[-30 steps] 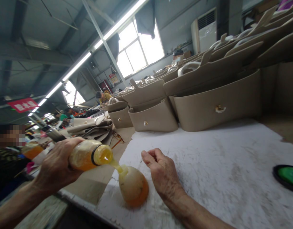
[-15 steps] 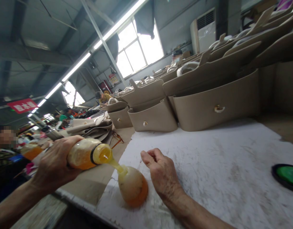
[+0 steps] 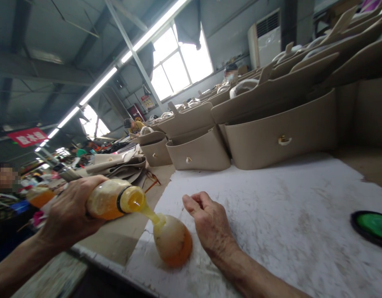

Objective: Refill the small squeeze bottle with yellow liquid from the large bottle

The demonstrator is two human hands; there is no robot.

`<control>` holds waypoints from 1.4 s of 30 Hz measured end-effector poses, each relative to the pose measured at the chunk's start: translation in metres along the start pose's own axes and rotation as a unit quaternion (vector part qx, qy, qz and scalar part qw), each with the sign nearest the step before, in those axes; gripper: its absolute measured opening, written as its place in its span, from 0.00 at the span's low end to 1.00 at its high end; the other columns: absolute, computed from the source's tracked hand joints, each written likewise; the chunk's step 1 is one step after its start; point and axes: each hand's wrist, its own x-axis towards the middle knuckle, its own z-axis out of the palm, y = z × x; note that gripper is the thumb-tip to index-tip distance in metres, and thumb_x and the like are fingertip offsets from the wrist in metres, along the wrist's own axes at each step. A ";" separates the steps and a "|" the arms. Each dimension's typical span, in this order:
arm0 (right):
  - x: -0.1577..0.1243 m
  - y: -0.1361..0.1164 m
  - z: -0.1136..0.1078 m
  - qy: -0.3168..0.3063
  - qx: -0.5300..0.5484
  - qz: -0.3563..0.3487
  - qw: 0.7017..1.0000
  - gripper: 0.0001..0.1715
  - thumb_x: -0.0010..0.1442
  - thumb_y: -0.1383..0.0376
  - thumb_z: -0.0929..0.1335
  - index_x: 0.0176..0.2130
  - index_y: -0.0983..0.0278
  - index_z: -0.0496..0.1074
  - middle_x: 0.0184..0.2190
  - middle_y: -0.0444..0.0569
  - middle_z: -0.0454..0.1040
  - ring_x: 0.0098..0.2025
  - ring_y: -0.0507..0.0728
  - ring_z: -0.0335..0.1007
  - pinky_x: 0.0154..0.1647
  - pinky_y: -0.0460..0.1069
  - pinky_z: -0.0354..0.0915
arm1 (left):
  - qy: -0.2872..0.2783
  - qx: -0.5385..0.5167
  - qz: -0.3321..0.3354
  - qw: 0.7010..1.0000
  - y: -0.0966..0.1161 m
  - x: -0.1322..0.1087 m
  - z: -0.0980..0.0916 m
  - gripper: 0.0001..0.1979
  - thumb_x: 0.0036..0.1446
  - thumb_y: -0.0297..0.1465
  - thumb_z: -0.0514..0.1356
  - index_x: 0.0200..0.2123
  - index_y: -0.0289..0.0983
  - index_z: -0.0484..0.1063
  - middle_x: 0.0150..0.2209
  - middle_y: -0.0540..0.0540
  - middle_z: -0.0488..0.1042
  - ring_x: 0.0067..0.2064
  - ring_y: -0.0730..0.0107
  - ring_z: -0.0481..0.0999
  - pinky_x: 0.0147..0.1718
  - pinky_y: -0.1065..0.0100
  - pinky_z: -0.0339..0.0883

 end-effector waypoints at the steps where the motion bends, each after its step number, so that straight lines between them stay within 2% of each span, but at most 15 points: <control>1: 0.000 0.000 0.000 0.000 -0.002 0.000 1.000 0.27 0.46 0.41 0.61 0.28 0.61 0.67 0.25 0.46 0.69 0.35 0.60 0.66 0.38 0.52 0.59 | -0.001 -0.002 -0.004 1.000 0.000 0.000 0.000 0.22 0.52 0.28 0.55 0.52 0.40 0.59 0.41 0.38 0.72 0.41 0.48 0.76 0.39 0.48 0.71; 5: 0.001 -0.001 0.000 0.000 -0.001 0.002 1.000 0.28 0.45 0.40 0.61 0.28 0.61 0.67 0.25 0.46 0.69 0.35 0.60 0.66 0.37 0.52 0.58 | -0.002 0.002 -0.010 1.000 0.000 -0.001 0.002 0.23 0.52 0.29 0.54 0.53 0.41 0.58 0.41 0.39 0.72 0.41 0.49 0.75 0.39 0.47 0.72; 15: 0.001 0.001 0.001 -0.001 0.000 0.000 1.000 0.28 0.46 0.40 0.61 0.29 0.61 0.67 0.25 0.46 0.69 0.35 0.60 0.66 0.38 0.52 0.59 | 0.001 0.013 0.023 1.000 -0.002 -0.002 0.000 0.18 0.52 0.25 0.55 0.48 0.32 0.61 0.40 0.35 0.72 0.40 0.49 0.74 0.39 0.50 0.70; 30: 0.000 -0.001 -0.001 0.005 -0.003 -0.001 1.000 0.28 0.44 0.40 0.61 0.28 0.60 0.67 0.24 0.46 0.69 0.35 0.60 0.67 0.37 0.52 0.59 | -0.002 0.012 0.013 1.000 -0.003 -0.004 0.000 0.22 0.51 0.26 0.55 0.51 0.35 0.60 0.41 0.35 0.72 0.41 0.47 0.75 0.39 0.47 0.71; 38: 0.000 -0.001 0.001 0.001 0.004 -0.001 1.000 0.28 0.45 0.40 0.61 0.28 0.61 0.66 0.25 0.46 0.69 0.35 0.60 0.66 0.37 0.52 0.59 | 0.004 0.020 0.009 1.000 0.000 -0.001 -0.001 0.18 0.52 0.26 0.54 0.48 0.35 0.61 0.39 0.36 0.72 0.40 0.49 0.75 0.38 0.49 0.71; 42: 0.001 -0.001 0.001 0.000 0.001 -0.002 1.000 0.28 0.45 0.40 0.61 0.28 0.61 0.66 0.24 0.46 0.68 0.35 0.61 0.67 0.37 0.53 0.58 | 0.000 0.024 0.009 1.000 -0.001 -0.002 0.000 0.20 0.52 0.26 0.55 0.49 0.35 0.60 0.40 0.36 0.72 0.41 0.49 0.75 0.39 0.49 0.71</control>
